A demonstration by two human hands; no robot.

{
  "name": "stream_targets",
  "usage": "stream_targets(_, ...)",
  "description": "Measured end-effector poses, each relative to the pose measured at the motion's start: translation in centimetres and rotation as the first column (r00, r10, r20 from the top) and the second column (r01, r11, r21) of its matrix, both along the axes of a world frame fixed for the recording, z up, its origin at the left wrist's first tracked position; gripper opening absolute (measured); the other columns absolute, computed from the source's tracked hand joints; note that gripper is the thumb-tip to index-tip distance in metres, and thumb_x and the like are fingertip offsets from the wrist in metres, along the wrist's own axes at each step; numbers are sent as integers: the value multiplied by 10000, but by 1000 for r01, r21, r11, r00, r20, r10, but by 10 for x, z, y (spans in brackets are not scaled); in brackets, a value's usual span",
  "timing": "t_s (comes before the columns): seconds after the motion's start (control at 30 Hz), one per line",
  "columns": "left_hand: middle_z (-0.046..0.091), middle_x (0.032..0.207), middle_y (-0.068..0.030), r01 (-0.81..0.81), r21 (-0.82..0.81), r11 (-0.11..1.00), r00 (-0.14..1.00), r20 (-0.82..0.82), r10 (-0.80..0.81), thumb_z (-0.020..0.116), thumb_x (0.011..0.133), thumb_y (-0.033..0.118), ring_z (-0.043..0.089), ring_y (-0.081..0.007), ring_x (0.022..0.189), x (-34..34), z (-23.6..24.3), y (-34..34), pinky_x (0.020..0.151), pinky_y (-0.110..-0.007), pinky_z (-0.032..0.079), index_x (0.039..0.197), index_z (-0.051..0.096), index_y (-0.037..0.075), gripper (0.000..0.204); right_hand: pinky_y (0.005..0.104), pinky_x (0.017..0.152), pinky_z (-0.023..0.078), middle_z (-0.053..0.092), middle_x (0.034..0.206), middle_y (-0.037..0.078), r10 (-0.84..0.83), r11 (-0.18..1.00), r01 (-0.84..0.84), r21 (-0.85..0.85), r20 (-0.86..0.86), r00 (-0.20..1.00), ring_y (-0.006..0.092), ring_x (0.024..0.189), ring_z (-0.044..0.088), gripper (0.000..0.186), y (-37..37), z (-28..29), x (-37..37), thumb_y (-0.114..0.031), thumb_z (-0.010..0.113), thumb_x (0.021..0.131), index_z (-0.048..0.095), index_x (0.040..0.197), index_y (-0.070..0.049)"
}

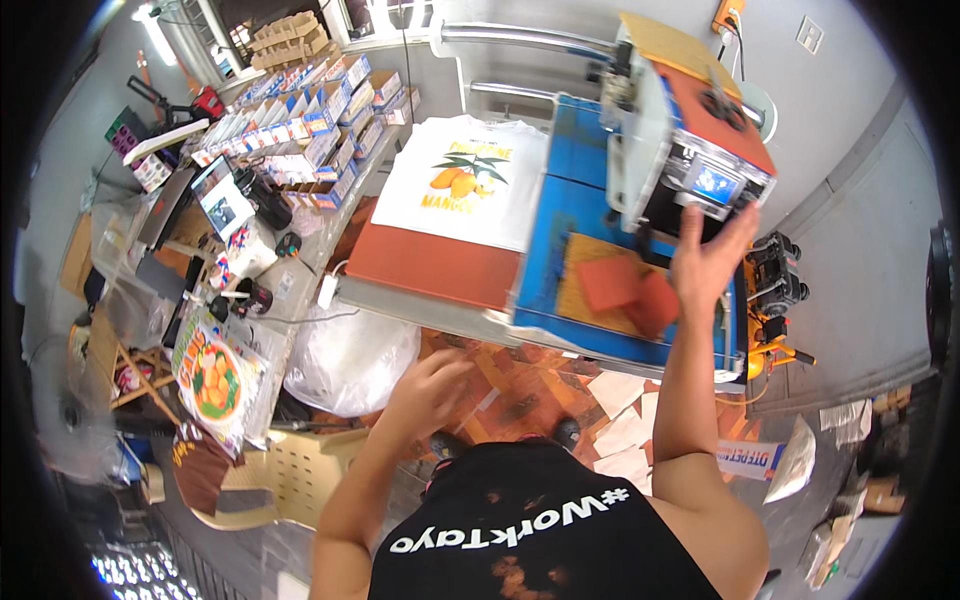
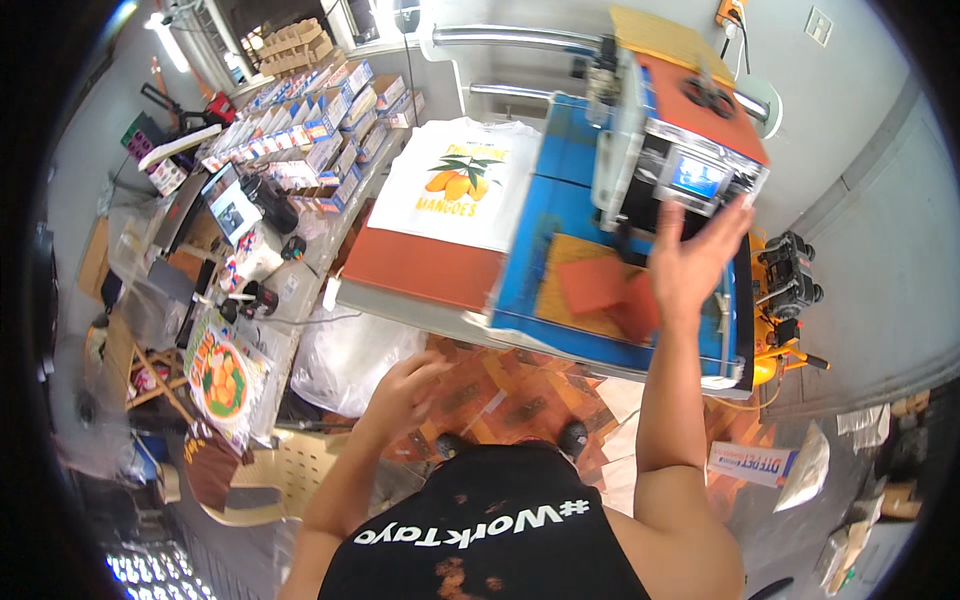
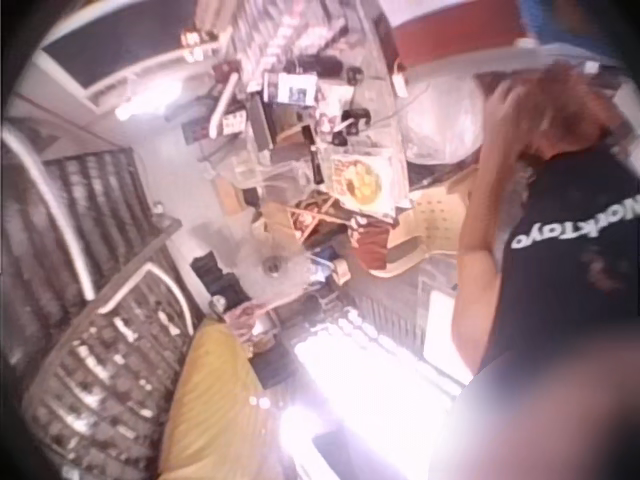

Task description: The person places t-shirts on a heat press, aligns them, and operates the machine to apply designs. They handle multiple shirts, including white and black ones, and move them between the press and a nearby table.

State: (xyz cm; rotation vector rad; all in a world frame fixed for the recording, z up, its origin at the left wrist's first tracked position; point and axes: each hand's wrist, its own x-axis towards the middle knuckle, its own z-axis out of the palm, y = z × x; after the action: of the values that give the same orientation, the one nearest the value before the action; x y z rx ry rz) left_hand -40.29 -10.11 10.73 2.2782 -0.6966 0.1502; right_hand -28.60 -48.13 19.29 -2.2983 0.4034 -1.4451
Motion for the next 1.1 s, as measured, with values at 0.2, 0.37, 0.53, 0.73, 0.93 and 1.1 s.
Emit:
stream_targets(0.2, 682, 971, -176, -499, -2, 867, 764, -474, 438, 637, 842, 55, 654, -354, 909, -66, -136, 177, 818, -410, 516, 973, 690, 8, 149, 415, 1030, 430, 586, 1331, 219, -316, 938, 286, 195, 143, 938, 382, 1242, 554, 617, -77, -3, -3, -430, 675, 911, 526, 1324, 4)
stream_targets(0.37, 683, 971, -177, -396, 80, 915, 916, -42, 400, 631, 827, 78, 646, -377, 914, 51, -159, 248, 840, -439, 498, 919, 683, 10, 126, 409, 958, 471, 640, 1266, 209, -339, 854, 275, 442, 73, 938, 366, 1141, 619, 536, -116, 7, -15, -433, 661, 923, 580, 1270, -32)
stream_targets(0.53, 697, 1021, -187, -485, -96, 869, 874, -88, 478, 632, 915, 187, 663, -347, 999, 256, -109, 223, 900, -405, 503, 1043, 687, -13, 245, 420, 929, 486, 649, 1251, 204, -470, 864, 434, 254, 99, 877, 360, 1110, 636, 543, -147, 1, -19, -463, 630, 941, 582, 1259, -25)
stream_targets(0.73, 707, 1063, -232, -648, 91, 756, 749, -106, 654, 627, 895, 350, 690, -351, 955, 395, -126, 196, 868, -431, 519, 1071, 700, -34, 429, 368, 895, 498, 670, 1219, 176, -420, 877, 375, 301, 101, 902, 292, 1044, 657, 562, -161, -6, -13, -450, 654, 943, 575, 1259, 9)
stream_targets(0.93, 716, 925, -213, -558, 560, 612, 767, 68, 638, 675, 832, 233, 700, -395, 876, 396, -95, 148, 751, -500, 544, 842, 759, 39, 212, 365, 967, 450, 622, 1200, 213, -627, 722, 634, -276, 126, 769, 270, 1096, 592, 339, -118, 7, -25, -214, 669, 949, 634, 1145, 61)
stream_targets(1.1, 724, 958, -217, -551, 648, 525, 759, 129, 638, 588, 873, 120, 714, -372, 932, 384, -70, 99, 782, -466, 580, 889, 743, 13, 189, 397, 892, 474, 654, 1047, 136, 160, 979, -143, 148, -109, 981, 302, 981, 614, 218, 99, -36, 31, -80, 688, 842, 675, 1057, -43)
